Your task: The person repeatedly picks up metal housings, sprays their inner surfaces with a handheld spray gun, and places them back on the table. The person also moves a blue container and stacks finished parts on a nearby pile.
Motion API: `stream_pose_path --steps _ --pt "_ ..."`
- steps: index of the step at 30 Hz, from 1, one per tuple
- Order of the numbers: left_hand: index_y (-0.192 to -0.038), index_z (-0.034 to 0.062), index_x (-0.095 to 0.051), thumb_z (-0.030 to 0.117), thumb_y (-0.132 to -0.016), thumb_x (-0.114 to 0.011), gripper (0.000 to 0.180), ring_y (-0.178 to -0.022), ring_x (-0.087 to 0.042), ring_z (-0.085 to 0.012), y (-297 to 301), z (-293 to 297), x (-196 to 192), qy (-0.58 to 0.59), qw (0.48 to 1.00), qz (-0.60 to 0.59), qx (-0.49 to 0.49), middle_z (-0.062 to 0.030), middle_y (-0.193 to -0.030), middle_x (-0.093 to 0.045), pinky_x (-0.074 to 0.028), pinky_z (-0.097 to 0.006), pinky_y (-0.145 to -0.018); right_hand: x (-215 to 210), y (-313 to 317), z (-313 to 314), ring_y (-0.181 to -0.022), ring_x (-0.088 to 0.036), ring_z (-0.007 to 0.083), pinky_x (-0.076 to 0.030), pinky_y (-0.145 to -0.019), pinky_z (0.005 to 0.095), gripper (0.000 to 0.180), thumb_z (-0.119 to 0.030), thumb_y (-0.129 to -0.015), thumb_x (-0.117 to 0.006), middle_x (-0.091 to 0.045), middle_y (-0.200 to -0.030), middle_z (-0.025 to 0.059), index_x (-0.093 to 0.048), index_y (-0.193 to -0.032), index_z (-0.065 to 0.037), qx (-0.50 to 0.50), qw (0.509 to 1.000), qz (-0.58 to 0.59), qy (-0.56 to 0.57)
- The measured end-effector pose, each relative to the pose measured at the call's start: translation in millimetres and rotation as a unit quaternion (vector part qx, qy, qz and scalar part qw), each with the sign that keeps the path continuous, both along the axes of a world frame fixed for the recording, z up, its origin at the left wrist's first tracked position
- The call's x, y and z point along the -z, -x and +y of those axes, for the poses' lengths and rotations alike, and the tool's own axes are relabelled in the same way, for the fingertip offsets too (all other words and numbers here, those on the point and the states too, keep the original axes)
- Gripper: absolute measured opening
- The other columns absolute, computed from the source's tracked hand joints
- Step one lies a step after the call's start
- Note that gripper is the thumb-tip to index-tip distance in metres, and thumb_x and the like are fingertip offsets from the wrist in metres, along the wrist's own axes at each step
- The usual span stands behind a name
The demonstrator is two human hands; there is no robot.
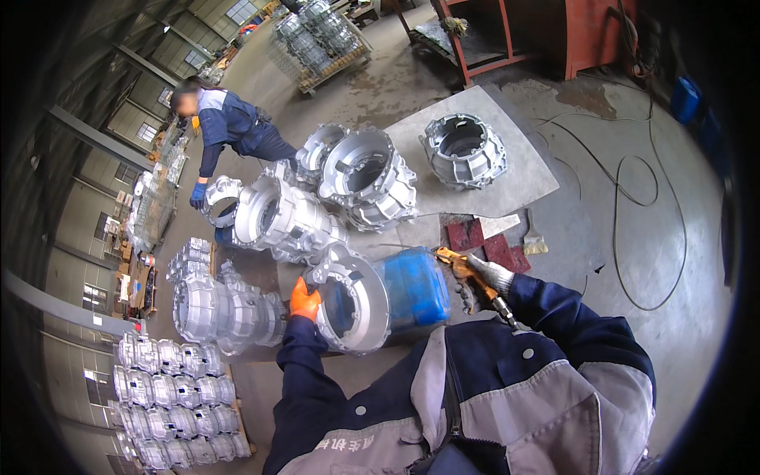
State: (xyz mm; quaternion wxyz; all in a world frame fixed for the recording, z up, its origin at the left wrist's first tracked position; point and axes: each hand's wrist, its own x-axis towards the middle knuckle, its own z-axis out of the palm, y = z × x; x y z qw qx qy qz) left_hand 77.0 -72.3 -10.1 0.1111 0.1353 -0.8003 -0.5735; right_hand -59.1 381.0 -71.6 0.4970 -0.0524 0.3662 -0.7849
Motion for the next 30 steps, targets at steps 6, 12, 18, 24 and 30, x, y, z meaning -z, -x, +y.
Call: stream_pose_path --steps 6,12,18,24,30 --pt "-0.122 -0.0031 -0.046 0.000 -0.078 -0.063 0.048 -0.106 -0.054 -0.0190 -2.4 -3.5 -3.8 -0.004 0.997 -0.045 -0.070 -0.0092 -0.115 -0.057 -0.040 -0.030 -0.093 29.4 -17.8 -13.5 -0.089 -0.062 0.0217 -0.052 -0.080 0.0339 0.042 -0.036 -0.091 -0.052 -0.061 -0.106 0.0103 -0.054 -0.117 -0.003 0.109 0.986 -0.127 0.013" --pt "-0.115 0.0010 -0.052 0.001 -0.078 -0.063 0.039 -0.099 -0.057 -0.0181 -5.8 -8.4 -7.0 0.128 0.991 -0.040 -0.024 -0.0080 -0.108 -0.061 -0.045 -0.030 -0.087 34.4 -14.0 -18.3 -0.093 -0.061 0.0172 -0.050 -0.083 0.0292 0.040 -0.031 -0.094 -0.049 -0.060 -0.110 0.0094 -0.050 -0.122 -0.003 0.051 0.981 -0.161 0.097" --pt "-0.118 0.0017 -0.052 -0.001 -0.077 -0.063 0.043 -0.098 -0.056 -0.0145 -0.1 -13.1 -7.1 0.020 0.999 -0.043 0.012 -0.0048 -0.109 -0.059 -0.043 -0.028 -0.087 77.6 -7.7 -28.2 -0.071 -0.064 0.0168 -0.054 -0.065 0.0300 0.036 -0.034 -0.090 -0.056 -0.065 -0.091 0.0080 -0.058 -0.108 -0.003 0.115 0.972 -0.202 -0.037" --pt "-0.121 0.0027 -0.051 0.002 -0.076 -0.063 0.046 -0.100 -0.055 -0.0136 0.3 -13.6 -11.9 0.039 0.997 -0.051 0.040 -0.0034 -0.110 -0.059 -0.040 -0.026 -0.090 72.7 -16.3 -27.9 -0.065 -0.064 0.0211 -0.055 -0.057 0.0324 0.036 -0.038 -0.091 -0.053 -0.064 -0.083 0.0107 -0.055 -0.101 -0.003 0.041 0.959 -0.279 0.013" --pt "-0.119 0.0018 -0.051 0.002 -0.078 -0.061 0.043 -0.101 -0.054 -0.0139 -0.3 -19.8 -8.9 0.050 0.997 -0.051 0.036 -0.0044 -0.111 -0.058 -0.040 -0.026 -0.090 62.8 -11.2 -37.3 -0.060 -0.063 0.0286 -0.055 -0.052 0.0399 0.041 -0.042 -0.091 -0.050 -0.062 -0.076 0.0174 -0.053 -0.101 -0.003 0.061 0.959 -0.278 0.000"
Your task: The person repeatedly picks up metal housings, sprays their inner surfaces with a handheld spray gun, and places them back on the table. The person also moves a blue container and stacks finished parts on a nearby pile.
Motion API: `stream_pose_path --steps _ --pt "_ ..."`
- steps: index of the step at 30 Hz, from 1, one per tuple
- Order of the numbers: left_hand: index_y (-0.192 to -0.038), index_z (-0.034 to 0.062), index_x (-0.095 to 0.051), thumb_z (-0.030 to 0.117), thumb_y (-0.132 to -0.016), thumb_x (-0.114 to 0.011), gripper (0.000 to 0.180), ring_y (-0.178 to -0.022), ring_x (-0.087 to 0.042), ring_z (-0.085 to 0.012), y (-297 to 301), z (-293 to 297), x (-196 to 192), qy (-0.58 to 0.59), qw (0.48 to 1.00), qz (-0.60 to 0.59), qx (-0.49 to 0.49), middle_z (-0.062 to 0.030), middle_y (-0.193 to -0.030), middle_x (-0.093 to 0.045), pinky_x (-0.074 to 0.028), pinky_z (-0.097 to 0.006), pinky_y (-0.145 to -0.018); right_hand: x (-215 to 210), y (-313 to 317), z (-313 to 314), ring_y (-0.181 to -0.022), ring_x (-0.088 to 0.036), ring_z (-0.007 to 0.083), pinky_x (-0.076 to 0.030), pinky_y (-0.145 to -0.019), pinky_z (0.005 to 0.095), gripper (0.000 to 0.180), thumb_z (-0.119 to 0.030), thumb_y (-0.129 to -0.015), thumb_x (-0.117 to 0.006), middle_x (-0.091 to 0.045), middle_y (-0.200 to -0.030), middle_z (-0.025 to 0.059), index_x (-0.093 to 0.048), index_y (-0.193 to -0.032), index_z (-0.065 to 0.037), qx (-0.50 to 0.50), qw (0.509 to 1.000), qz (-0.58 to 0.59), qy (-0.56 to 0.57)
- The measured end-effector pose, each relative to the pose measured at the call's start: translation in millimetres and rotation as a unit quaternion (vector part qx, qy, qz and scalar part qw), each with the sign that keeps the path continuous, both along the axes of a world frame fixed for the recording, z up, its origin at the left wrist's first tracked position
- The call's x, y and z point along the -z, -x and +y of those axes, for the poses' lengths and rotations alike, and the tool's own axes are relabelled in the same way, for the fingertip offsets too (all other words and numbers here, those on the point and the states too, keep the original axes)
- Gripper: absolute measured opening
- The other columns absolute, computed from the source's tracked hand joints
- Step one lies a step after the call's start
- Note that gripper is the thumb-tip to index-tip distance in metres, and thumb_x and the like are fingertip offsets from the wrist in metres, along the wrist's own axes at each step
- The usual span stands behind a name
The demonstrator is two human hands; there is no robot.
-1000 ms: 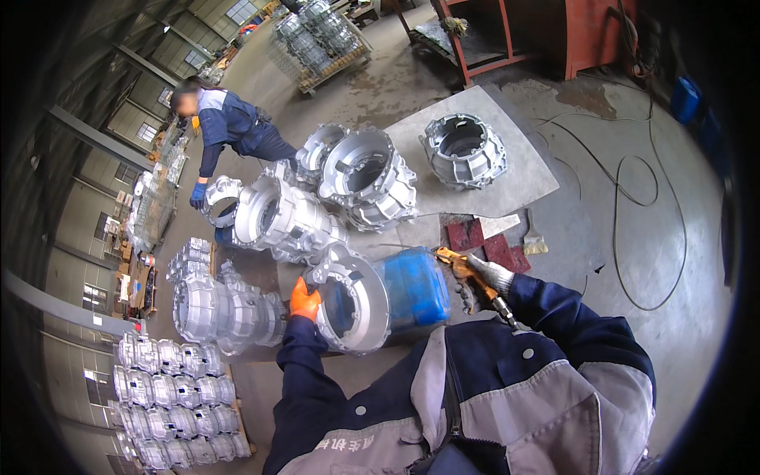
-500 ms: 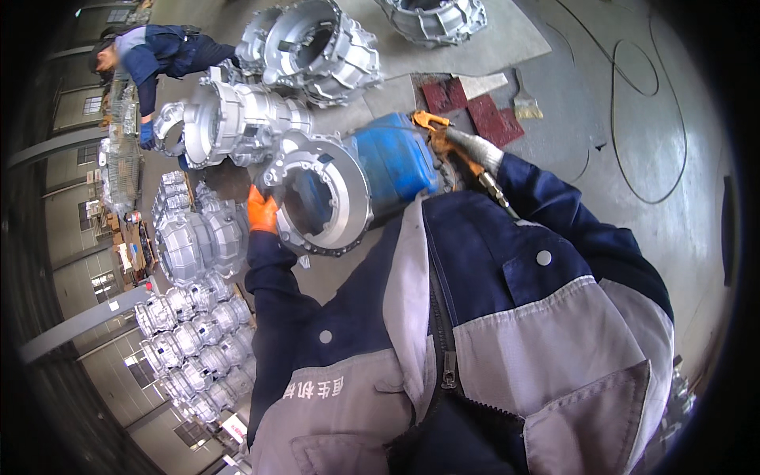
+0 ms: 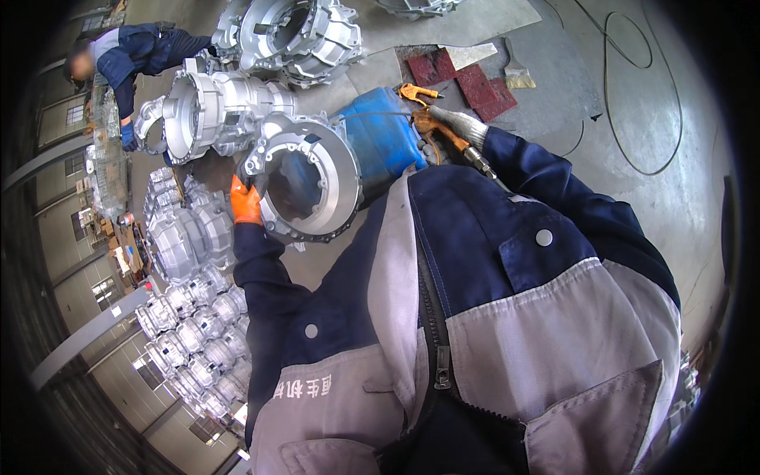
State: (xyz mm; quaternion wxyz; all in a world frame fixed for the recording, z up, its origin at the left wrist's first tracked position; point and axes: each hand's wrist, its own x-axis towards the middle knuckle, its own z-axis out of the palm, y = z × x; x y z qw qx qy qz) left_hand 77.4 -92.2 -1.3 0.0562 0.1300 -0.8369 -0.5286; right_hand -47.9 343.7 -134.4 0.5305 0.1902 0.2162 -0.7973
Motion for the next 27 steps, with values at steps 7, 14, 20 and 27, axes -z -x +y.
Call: stream_pose_path --steps 7,14,20,27 --pt "-0.120 0.0013 -0.051 0.002 -0.077 -0.060 0.043 -0.102 -0.054 -0.0151 0.3 -5.6 1.3 0.010 1.000 0.003 0.022 -0.0057 -0.110 -0.058 -0.040 -0.027 -0.091 13.8 -1.0 -13.0 -0.060 -0.062 0.0331 -0.054 -0.051 0.0440 0.040 -0.042 -0.090 -0.052 -0.061 -0.079 0.0195 -0.050 -0.104 -0.005 -0.013 1.000 0.013 0.006" --pt "-0.121 0.0015 -0.051 0.001 -0.076 -0.062 0.046 -0.103 -0.054 -0.0153 0.2 -7.8 3.3 -0.006 1.000 0.004 -0.003 -0.0055 -0.111 -0.058 -0.040 -0.027 -0.091 13.1 -0.5 -15.7 -0.067 -0.063 0.0262 -0.055 -0.058 0.0388 0.043 -0.044 -0.089 -0.053 -0.063 -0.086 0.0145 -0.053 -0.108 -0.005 0.004 0.998 0.034 -0.044" --pt "-0.121 0.0018 -0.051 0.003 -0.077 -0.063 0.046 -0.103 -0.054 -0.0157 0.4 -7.6 1.2 0.004 1.000 -0.016 -0.010 -0.0053 -0.111 -0.058 -0.040 -0.027 -0.091 11.0 -3.3 -11.0 -0.072 -0.063 0.0227 -0.056 -0.062 0.0335 0.041 -0.041 -0.093 -0.046 -0.063 -0.091 0.0126 -0.054 -0.111 -0.005 0.028 0.991 0.109 -0.072" --pt "-0.118 0.0020 -0.052 0.005 -0.077 -0.063 0.042 -0.101 -0.054 -0.0155 1.4 -5.3 -1.1 0.011 1.000 -0.003 0.005 -0.0052 -0.109 -0.059 -0.040 -0.028 -0.090 14.1 -3.5 3.6 -0.089 -0.063 0.0190 -0.052 -0.080 0.0314 0.043 -0.033 -0.092 -0.052 -0.063 -0.106 0.0105 -0.053 -0.119 0.000 0.016 0.988 0.106 -0.110"
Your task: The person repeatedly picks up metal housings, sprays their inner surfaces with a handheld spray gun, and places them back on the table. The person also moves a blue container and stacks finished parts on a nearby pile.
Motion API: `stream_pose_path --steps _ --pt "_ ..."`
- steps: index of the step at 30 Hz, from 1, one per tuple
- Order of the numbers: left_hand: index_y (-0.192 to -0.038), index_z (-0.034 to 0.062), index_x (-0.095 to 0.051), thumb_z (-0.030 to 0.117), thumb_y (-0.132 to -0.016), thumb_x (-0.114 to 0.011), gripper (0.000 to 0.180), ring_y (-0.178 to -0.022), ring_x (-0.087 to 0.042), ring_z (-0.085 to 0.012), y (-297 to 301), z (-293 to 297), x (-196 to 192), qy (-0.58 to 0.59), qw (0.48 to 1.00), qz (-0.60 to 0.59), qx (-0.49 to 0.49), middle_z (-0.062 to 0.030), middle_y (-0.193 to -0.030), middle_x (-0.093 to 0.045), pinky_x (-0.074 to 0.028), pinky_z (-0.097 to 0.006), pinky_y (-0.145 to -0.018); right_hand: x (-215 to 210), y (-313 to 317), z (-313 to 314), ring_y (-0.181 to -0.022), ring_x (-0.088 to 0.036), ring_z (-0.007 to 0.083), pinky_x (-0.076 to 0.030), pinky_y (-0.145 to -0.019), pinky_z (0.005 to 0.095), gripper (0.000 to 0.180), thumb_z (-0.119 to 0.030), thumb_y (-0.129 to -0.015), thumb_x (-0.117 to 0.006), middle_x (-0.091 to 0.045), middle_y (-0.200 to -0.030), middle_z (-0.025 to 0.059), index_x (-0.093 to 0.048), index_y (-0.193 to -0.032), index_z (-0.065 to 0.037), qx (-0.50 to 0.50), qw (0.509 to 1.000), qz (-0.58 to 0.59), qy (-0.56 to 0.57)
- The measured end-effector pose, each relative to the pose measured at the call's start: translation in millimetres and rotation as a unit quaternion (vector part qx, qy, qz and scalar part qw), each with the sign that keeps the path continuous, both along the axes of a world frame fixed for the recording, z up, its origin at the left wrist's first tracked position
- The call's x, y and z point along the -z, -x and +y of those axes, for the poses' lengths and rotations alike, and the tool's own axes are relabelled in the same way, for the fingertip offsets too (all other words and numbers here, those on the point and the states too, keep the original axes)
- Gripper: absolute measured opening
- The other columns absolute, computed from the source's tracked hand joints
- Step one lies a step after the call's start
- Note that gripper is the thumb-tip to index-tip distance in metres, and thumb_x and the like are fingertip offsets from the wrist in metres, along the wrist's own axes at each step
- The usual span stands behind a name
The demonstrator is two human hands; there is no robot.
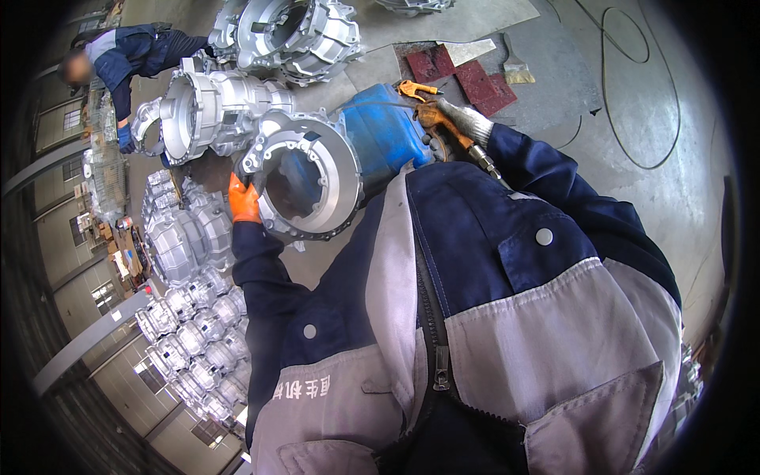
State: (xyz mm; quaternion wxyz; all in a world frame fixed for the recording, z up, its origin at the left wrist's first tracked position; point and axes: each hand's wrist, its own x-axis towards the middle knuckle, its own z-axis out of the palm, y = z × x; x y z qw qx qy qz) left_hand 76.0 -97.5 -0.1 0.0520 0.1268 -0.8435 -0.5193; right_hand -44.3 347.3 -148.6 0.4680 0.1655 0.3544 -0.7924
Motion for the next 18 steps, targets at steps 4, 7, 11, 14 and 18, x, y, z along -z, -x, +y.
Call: stream_pose_path --steps 4,7,11,14,18 --pt "-0.117 0.0016 -0.053 0.005 -0.078 -0.063 0.040 -0.100 -0.055 -0.0155 0.2 -3.0 2.3 0.010 1.000 0.013 0.024 -0.0056 -0.109 -0.059 -0.040 -0.027 -0.089 4.5 -6.2 -6.0 -0.062 -0.064 0.0233 -0.056 -0.054 0.0353 0.046 -0.046 -0.092 -0.045 -0.063 -0.083 0.0129 -0.054 -0.109 -0.004 0.016 0.998 -0.011 0.064" --pt "-0.116 0.0012 -0.053 0.004 -0.078 -0.062 0.039 -0.100 -0.055 -0.0156 -0.3 -7.4 5.0 0.019 1.000 0.007 0.011 -0.0058 -0.108 -0.059 -0.040 -0.027 -0.089 3.5 -8.5 -9.9 -0.062 -0.063 0.0243 -0.056 -0.054 0.0353 0.047 -0.047 -0.092 -0.045 -0.062 -0.082 0.0138 -0.053 -0.110 -0.004 0.005 0.998 0.003 0.068" --pt "-0.118 0.0009 -0.052 0.002 -0.079 -0.062 0.040 -0.100 -0.055 -0.0156 -0.8 -9.6 7.1 0.005 1.000 0.004 0.001 -0.0061 -0.109 -0.059 -0.040 -0.027 -0.090 -4.3 -8.6 -9.3 -0.061 -0.063 0.0255 -0.056 -0.053 0.0359 0.049 -0.049 -0.091 -0.044 -0.062 -0.081 0.0155 -0.052 -0.110 -0.005 -0.003 0.999 0.011 0.038" --pt "-0.119 0.0010 -0.052 0.001 -0.079 -0.061 0.041 -0.101 -0.055 -0.0155 -0.4 -6.0 6.0 -0.014 1.000 0.008 -0.005 -0.0060 -0.110 -0.058 -0.040 -0.027 -0.090 -10.8 -8.6 -8.0 -0.061 -0.063 0.0262 -0.055 -0.051 0.0366 0.049 -0.050 -0.091 -0.043 -0.061 -0.080 0.0171 -0.051 -0.110 -0.005 -0.018 0.999 0.007 0.044" --pt "-0.119 0.0011 -0.051 0.000 -0.079 -0.061 0.041 -0.100 -0.055 -0.0152 -0.3 2.1 2.9 -0.025 1.000 0.014 -0.004 -0.0055 -0.110 -0.058 -0.041 -0.027 -0.089 -15.2 -8.8 -8.7 -0.058 -0.062 0.0262 -0.054 -0.048 0.0371 0.050 -0.051 -0.091 -0.042 -0.061 -0.079 0.0183 -0.050 -0.109 -0.005 -0.033 0.997 -0.025 0.073"
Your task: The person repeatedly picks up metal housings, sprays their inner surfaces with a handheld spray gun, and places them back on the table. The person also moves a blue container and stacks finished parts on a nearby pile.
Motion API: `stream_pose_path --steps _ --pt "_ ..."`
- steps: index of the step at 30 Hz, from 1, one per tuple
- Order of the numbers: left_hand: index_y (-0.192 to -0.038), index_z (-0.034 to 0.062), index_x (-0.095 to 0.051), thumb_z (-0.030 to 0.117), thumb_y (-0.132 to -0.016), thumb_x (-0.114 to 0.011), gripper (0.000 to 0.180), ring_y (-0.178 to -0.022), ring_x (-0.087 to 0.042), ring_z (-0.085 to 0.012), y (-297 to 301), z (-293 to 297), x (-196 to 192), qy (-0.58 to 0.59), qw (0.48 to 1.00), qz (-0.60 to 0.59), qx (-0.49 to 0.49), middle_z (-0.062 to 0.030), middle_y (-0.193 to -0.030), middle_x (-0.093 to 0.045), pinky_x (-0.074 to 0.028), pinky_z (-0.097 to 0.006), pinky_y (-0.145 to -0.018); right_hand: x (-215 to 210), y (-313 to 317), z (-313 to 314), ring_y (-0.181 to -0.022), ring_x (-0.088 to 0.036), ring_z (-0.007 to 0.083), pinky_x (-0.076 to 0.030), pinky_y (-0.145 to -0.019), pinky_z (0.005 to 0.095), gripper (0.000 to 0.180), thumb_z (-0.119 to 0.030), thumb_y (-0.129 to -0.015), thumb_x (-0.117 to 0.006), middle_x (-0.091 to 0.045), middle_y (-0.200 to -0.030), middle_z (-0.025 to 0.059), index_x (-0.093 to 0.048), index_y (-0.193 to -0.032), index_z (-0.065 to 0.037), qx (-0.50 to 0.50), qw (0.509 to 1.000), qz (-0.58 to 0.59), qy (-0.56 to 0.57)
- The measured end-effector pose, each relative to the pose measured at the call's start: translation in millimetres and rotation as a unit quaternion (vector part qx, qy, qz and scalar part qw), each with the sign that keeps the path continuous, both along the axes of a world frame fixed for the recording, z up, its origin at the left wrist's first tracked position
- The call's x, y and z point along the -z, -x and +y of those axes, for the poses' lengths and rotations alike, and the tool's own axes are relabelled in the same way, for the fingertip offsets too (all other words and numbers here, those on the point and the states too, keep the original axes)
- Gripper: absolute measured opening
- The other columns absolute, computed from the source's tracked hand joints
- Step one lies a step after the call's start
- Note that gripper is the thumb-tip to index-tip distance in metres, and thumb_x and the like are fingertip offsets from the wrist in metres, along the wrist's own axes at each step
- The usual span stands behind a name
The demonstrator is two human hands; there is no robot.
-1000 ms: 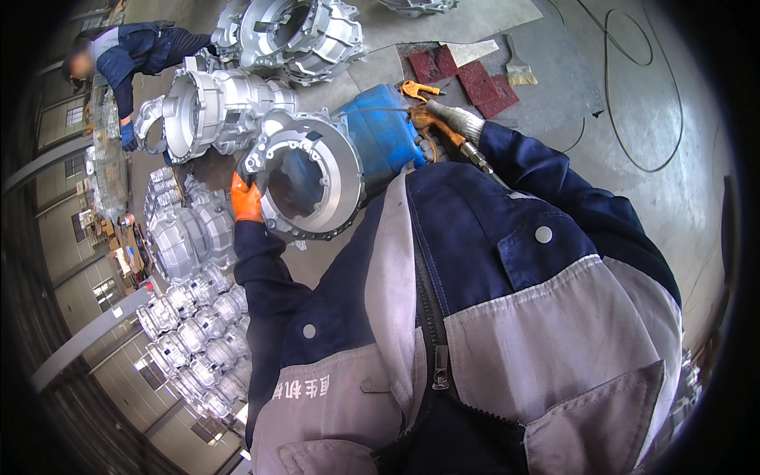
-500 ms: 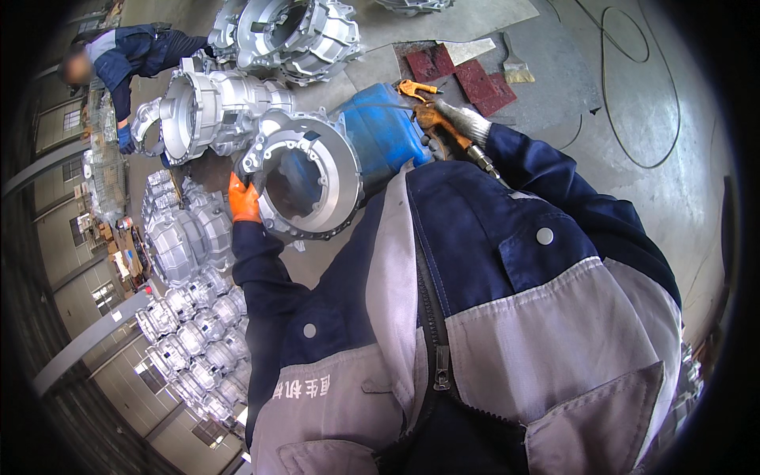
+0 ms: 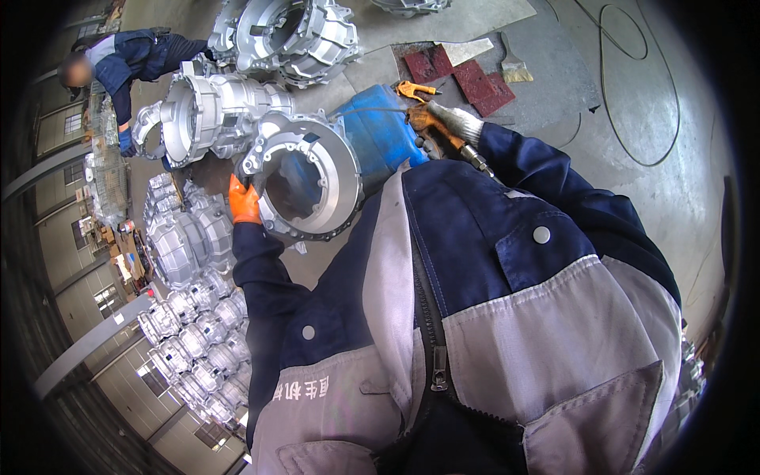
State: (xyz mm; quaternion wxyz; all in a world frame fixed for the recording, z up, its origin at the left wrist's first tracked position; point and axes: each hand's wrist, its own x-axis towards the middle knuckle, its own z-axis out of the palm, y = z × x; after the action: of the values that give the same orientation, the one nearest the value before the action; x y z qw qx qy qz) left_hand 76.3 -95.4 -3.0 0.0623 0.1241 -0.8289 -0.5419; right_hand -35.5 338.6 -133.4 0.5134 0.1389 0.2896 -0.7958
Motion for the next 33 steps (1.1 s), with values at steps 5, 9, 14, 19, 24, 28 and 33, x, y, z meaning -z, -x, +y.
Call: stream_pose_path --steps 5,9,14,19,24,28,33 --pt "-0.119 0.0010 -0.052 0.000 -0.078 -0.061 0.041 -0.099 -0.055 -0.0147 1.6 2.6 -1.7 0.002 1.000 0.002 0.000 -0.0046 -0.108 -0.059 -0.041 -0.026 -0.088 -3.6 0.1 -0.3 -0.056 -0.061 0.0255 -0.054 -0.048 0.0368 0.050 -0.052 -0.092 -0.040 -0.060 -0.077 0.0178 -0.049 -0.108 -0.005 0.005 1.000 0.002 -0.011" --pt "-0.117 0.0011 -0.053 0.001 -0.078 -0.061 0.040 -0.098 -0.055 -0.0143 1.6 0.5 -1.4 0.011 1.000 0.001 0.009 -0.0040 -0.107 -0.059 -0.041 -0.026 -0.088 -8.6 0.9 -0.5 -0.058 -0.061 0.0254 -0.054 -0.049 0.0363 0.050 -0.052 -0.091 -0.040 -0.059 -0.077 0.0174 -0.049 -0.108 -0.005 -0.001 0.999 0.010 -0.032" --pt "-0.117 0.0012 -0.053 0.002 -0.078 -0.061 0.040 -0.099 -0.055 -0.0144 1.0 -1.7 0.0 0.020 1.000 -0.008 -0.003 -0.0044 -0.107 -0.059 -0.041 -0.026 -0.088 -3.3 1.5 -0.3 -0.059 -0.061 0.0250 -0.054 -0.050 0.0359 0.050 -0.052 -0.091 -0.042 -0.060 -0.078 0.0171 -0.050 -0.108 -0.006 0.003 0.999 0.023 -0.024" --pt "-0.118 0.0012 -0.053 0.002 -0.079 -0.062 0.040 -0.099 -0.055 -0.0145 1.2 -5.5 1.7 0.021 1.000 -0.012 -0.006 -0.0049 -0.108 -0.059 -0.041 -0.026 -0.088 19.2 1.8 -6.5 -0.060 -0.061 0.0240 -0.054 -0.052 0.0363 0.048 -0.050 -0.090 -0.046 -0.061 -0.083 0.0162 -0.051 -0.111 -0.007 0.018 0.999 0.021 -0.020" --pt "-0.118 0.0011 -0.052 0.003 -0.079 -0.062 0.041 -0.100 -0.054 -0.0147 0.4 -6.0 -0.3 0.022 1.000 -0.018 0.003 -0.0053 -0.109 -0.058 -0.041 -0.026 -0.088 25.4 16.7 -21.7 -0.066 -0.062 0.0227 -0.055 -0.058 0.0342 0.043 -0.044 -0.089 -0.053 -0.062 -0.090 0.0118 -0.052 -0.112 -0.008 0.068 0.990 0.085 0.093" --pt "-0.119 0.0012 -0.051 0.003 -0.079 -0.063 0.042 -0.100 -0.054 -0.0150 0.6 0.3 -5.3 0.017 0.999 -0.028 0.002 -0.0053 -0.110 -0.058 -0.040 -0.027 -0.089 16.3 29.5 -18.4 -0.090 -0.060 0.0176 -0.051 -0.080 0.0326 0.047 -0.037 -0.091 -0.053 -0.060 -0.107 0.0116 -0.048 -0.122 -0.002 0.020 0.969 0.151 0.194" --pt "-0.123 0.0016 -0.050 0.005 -0.078 -0.063 0.047 -0.106 -0.052 -0.0149 -0.4 7.7 -9.3 -0.002 0.999 -0.006 0.044 -0.0046 -0.115 -0.056 -0.038 -0.028 -0.093 21.1 19.8 -11.7 -0.074 -0.062 0.0148 -0.054 -0.063 0.0290 0.046 -0.046 -0.090 -0.051 -0.063 -0.094 0.0096 -0.054 -0.114 -0.007 0.054 0.990 0.109 0.073"
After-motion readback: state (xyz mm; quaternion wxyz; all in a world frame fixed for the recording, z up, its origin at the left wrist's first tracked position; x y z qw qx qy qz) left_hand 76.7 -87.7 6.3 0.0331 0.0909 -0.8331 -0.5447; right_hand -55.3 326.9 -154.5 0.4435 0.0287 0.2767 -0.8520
